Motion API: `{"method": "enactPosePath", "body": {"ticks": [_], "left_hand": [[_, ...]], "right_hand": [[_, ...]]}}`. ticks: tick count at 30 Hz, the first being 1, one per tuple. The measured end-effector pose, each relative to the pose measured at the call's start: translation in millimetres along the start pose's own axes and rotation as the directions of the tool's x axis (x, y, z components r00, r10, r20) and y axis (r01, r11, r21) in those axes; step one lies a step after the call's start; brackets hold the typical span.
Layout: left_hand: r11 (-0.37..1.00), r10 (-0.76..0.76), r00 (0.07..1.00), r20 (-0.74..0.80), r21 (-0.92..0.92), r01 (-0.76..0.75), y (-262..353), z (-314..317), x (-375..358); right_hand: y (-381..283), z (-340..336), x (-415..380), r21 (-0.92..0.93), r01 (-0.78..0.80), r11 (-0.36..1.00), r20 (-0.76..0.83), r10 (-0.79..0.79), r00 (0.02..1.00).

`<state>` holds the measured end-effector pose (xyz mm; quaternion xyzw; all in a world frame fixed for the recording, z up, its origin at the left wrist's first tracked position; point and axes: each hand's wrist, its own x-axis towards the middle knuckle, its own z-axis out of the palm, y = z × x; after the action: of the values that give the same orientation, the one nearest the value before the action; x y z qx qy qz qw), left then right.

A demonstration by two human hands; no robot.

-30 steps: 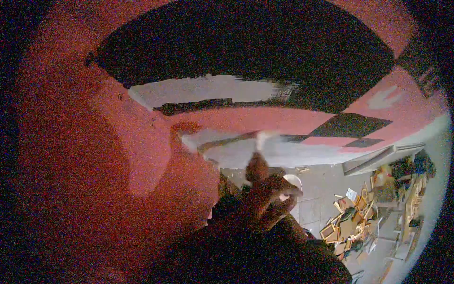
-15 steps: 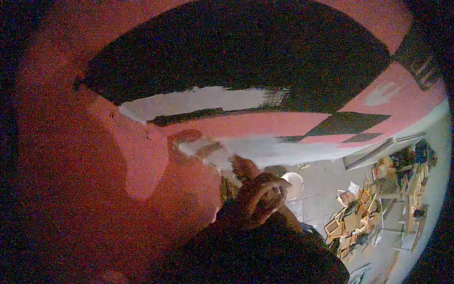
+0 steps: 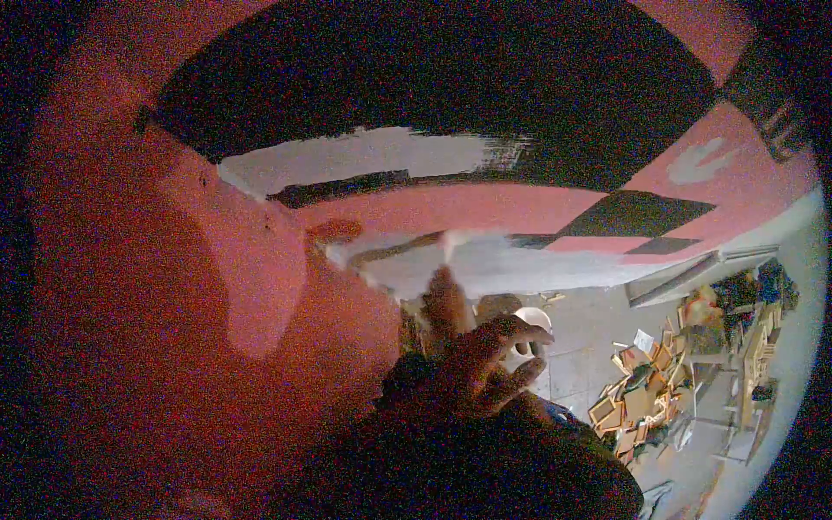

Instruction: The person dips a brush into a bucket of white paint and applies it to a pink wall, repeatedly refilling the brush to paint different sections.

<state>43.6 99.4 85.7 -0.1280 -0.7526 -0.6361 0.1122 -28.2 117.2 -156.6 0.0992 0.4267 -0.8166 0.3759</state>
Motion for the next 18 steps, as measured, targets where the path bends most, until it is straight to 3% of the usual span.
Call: {"method": "enactPosePath", "body": {"ticks": [1, 3, 4, 5, 7, 8, 10, 12, 13, 15, 17, 18], "left_hand": [[0.999, -0.022, 1.0, 0.008, -0.028, 0.023, -0.9, 0.5, 1.5], [0.999, -0.017, 1.0, 0.007, -0.034, 0.017, -1.4, 0.9, 5.6], [0.999, -0.01, 1.0, 0.011, -0.035, 0.011, -2.3, 0.2, 8.1], [0.999, 0.029, 0.999, 0.016, 0.034, -0.03, -2.2, -0.3, 9.5], [0.992, 0.084, 0.996, -0.044, -0.09, -0.088, -3.5, 1.9, -3.3], [0.981, 0.106, 0.991, -0.077, -0.154, -0.117, -6.5, 3.2, -5.0], [0.992, 0.104, 0.992, -0.071, -0.068, -0.109, 3.1, -5.9, -1.9], [0.998, 0.06, 0.997, -0.046, -0.032, -0.062, 5.6, -13.4, -1.2], [0.999, 0.02, 1.0, -0.02, -0.035, -0.02, 2.4, -15.0, 0.7], [1.0, -0.008, 1.0, -0.016, -0.027, 0.008, 0.5, -15.7, 0.0], [1.0, 0.017, 0.998, -0.063, -0.006, -0.017, -1.7, -13.6, -0.9], [1.0, 0.002, 0.998, -0.061, -0.016, -0.003, -2.6, -13.7, -0.8]], "right_hand": [[8.9, 28.3, 0.1, -0.227, 0.052, 0.972, 0.095, -0.032, 0.995], [15.1, 76.7, -3.7, -0.374, -0.07, 0.925, 0.221, 0.163, 0.962], [8.3, 92.4, -1.7, -0.318, -0.254, 0.913, 0.269, 0.344, 0.9], [1.0, 95.8, 1.7, -0.395, -0.202, 0.896, 0.262, 0.321, 0.91], [-3.6, 111.0, -1.7, -0.546, -0.092, 0.833, 0.261, 0.273, 0.926], [-10.5, 106.9, -1.5, -0.433, -0.14, 0.89, 0.259, 0.272, 0.927], [-32.2, 75.1, -9.5, -0.186, -0.244, 0.952, 0.242, 0.285, 0.928], [-59.4, 42.7, -22.4, -0.345, -0.16, 0.925, 0.117, 0.212, 0.97], [-54.6, -12.8, -1.2, -0.202, -0.111, 0.973, 0.07, 0.128, 0.989], [-63.7, -28.1, -23.1, -0.248, 0.135, 0.959, -0.115, -0.167, 0.979], [-98.8, -19.0, -64.6, -0.247, 0.234, 0.94, -0.292, -0.302, 0.907], [-107.0, -31.4, -65.4, -0.136, 0.237, 0.962, -0.324, -0.269, 0.907]]}}
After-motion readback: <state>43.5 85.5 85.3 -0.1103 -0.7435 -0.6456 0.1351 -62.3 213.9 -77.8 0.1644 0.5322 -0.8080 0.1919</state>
